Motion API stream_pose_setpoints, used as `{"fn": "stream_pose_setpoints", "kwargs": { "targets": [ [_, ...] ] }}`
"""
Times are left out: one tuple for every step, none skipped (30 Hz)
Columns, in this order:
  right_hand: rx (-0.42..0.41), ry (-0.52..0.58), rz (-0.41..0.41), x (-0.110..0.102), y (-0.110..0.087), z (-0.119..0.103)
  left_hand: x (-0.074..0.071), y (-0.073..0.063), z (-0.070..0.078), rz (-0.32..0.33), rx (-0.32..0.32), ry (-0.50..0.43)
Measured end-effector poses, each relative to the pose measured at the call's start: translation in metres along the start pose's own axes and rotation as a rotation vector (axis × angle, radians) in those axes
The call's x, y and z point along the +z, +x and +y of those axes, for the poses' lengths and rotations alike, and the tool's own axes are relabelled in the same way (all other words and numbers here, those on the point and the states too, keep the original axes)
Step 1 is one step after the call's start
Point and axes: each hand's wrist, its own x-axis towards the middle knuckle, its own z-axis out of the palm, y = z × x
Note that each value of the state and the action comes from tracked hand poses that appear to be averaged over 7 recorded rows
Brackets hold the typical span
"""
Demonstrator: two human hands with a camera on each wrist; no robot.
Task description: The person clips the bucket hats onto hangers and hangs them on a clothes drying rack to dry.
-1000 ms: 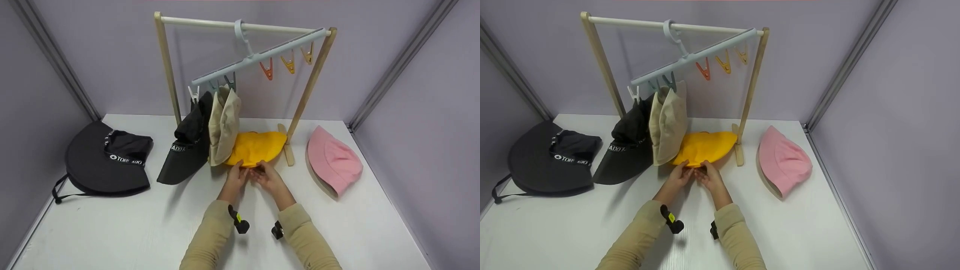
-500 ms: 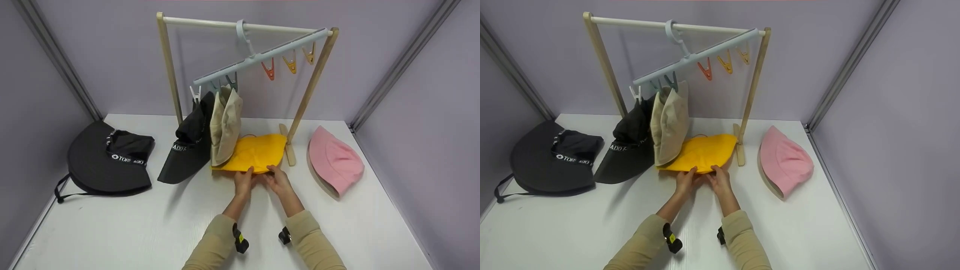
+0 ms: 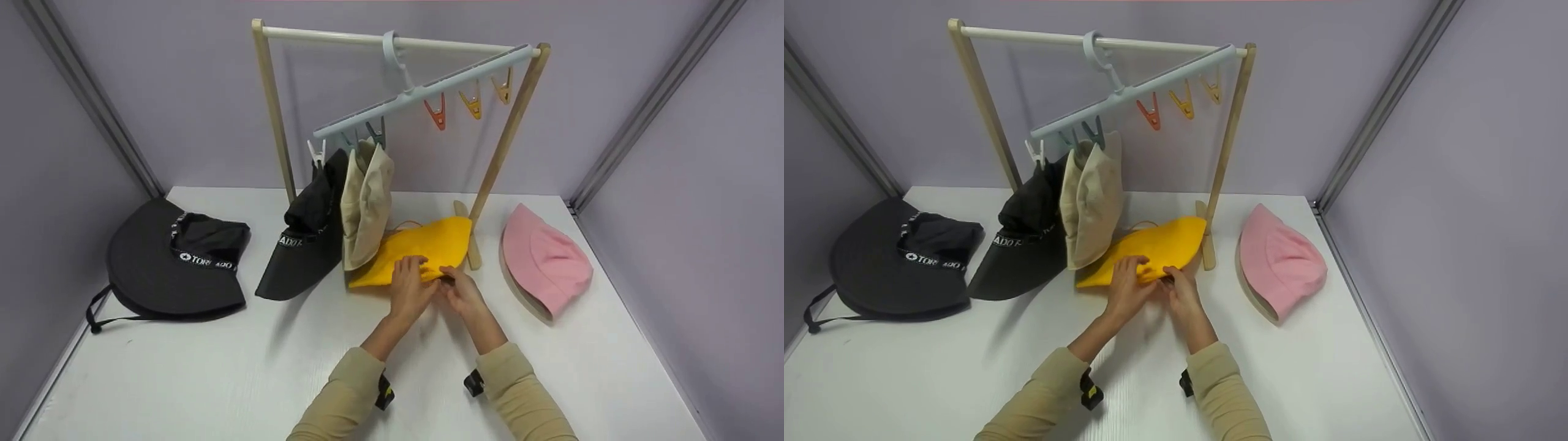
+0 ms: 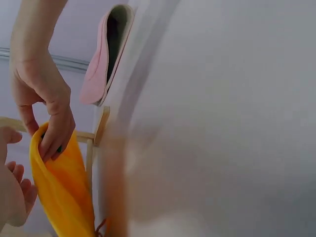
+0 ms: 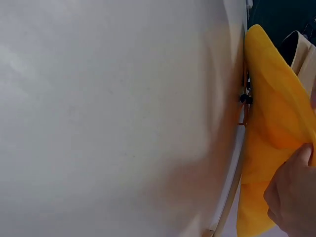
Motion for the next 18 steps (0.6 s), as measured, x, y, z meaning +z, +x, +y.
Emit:
{"fn": "stream_pose_setpoints", "kwargs": {
  "targets": [
    [-0.002, 0.004, -0.007, 0.0, -0.001, 0.0, 0.0, 0.002, -0.001, -0.038, 0.06, 0.057],
    [-0.003, 0.015, -0.015, 0.001, -0.002, -0.001, -0.001, 0.004, -0.001, -0.087, 0.108, 0.104],
    [-0.006, 0.023, -0.027, 0.001, -0.003, -0.001, -0.002, 0.006, -0.002, -0.148, 0.137, 0.123],
    [-0.011, 0.032, -0.04, 0.001, -0.003, -0.001, -0.004, 0.007, -0.003, -0.208, 0.154, 0.13],
    [-0.014, 0.035, -0.049, 0.001, -0.004, -0.001, -0.005, 0.009, -0.004, -0.269, 0.162, 0.137],
    [-0.019, 0.027, -0.051, 0.002, -0.005, -0.001, -0.007, 0.01, -0.005, -0.318, 0.168, 0.139],
    [-0.026, 0.013, -0.056, 0.002, -0.006, -0.001, -0.01, 0.011, -0.006, -0.361, 0.169, 0.141],
    [-0.031, 0.0, -0.061, 0.002, -0.007, -0.001, -0.011, 0.013, -0.007, -0.391, 0.174, 0.144],
    [-0.038, -0.021, -0.065, 0.002, -0.008, -0.001, -0.013, 0.013, -0.007, -0.411, 0.18, 0.146],
    [-0.046, -0.041, -0.069, 0.002, -0.008, -0.001, -0.014, 0.014, -0.008, -0.421, 0.19, 0.16],
    [-0.054, -0.061, -0.073, 0.001, -0.008, -0.001, -0.015, 0.015, -0.008, -0.429, 0.198, 0.172],
    [-0.065, -0.078, -0.079, 0.001, -0.009, -0.002, -0.015, 0.016, -0.009, -0.429, 0.203, 0.178],
    [-0.074, -0.086, -0.086, 0.001, -0.009, -0.002, -0.015, 0.016, -0.009, -0.433, 0.199, 0.173],
    [-0.081, -0.093, -0.089, 0.001, -0.009, -0.002, -0.015, 0.017, -0.009, -0.437, 0.193, 0.162],
    [-0.088, -0.106, -0.09, 0.001, -0.009, -0.003, -0.015, 0.017, -0.01, -0.443, 0.188, 0.153],
    [-0.095, -0.114, -0.091, 0.001, -0.01, -0.003, -0.015, 0.017, -0.01, -0.449, 0.185, 0.148],
    [-0.102, -0.125, -0.095, 0.002, -0.01, -0.004, -0.015, 0.017, -0.011, -0.457, 0.183, 0.146],
    [-0.11, -0.136, -0.098, 0.002, -0.011, -0.004, -0.015, 0.017, -0.011, -0.462, 0.184, 0.144]
  ]
}}
